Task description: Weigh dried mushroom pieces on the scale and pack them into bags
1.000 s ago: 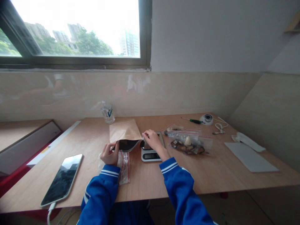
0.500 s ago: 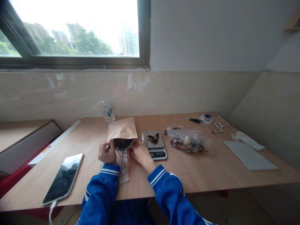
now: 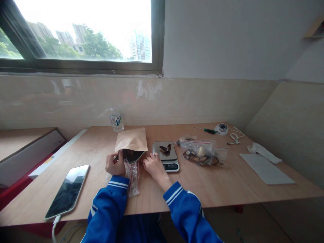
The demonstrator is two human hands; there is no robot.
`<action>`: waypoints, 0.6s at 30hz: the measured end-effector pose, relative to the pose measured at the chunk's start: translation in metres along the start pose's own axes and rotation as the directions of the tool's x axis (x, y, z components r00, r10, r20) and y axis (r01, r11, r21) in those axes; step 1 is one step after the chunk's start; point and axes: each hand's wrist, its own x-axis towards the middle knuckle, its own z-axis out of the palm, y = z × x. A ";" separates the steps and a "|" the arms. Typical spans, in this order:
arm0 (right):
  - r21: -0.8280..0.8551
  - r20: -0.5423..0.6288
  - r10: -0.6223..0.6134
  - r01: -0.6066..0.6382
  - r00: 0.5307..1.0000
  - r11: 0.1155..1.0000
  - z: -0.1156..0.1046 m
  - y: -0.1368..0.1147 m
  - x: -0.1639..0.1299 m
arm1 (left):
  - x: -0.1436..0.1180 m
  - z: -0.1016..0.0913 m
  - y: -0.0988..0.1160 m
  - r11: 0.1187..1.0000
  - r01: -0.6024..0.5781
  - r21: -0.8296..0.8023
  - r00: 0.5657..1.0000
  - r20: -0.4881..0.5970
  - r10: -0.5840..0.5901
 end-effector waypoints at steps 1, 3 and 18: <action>-0.002 -0.019 0.008 -0.008 1.000 1.000 -0.003 0.002 -0.002 | 0.000 0.000 0.000 1.000 0.001 0.000 1.000 -0.001 -0.001; -0.014 -0.072 0.053 -0.054 0.996 0.998 -0.011 0.007 -0.006 | 0.000 -0.001 0.000 1.000 -0.001 0.000 1.000 -0.005 0.001; 0.376 -0.090 -0.038 0.069 0.995 0.924 -0.033 -0.037 0.000 | 0.000 -0.001 0.003 0.998 -0.049 -0.035 0.999 0.022 0.049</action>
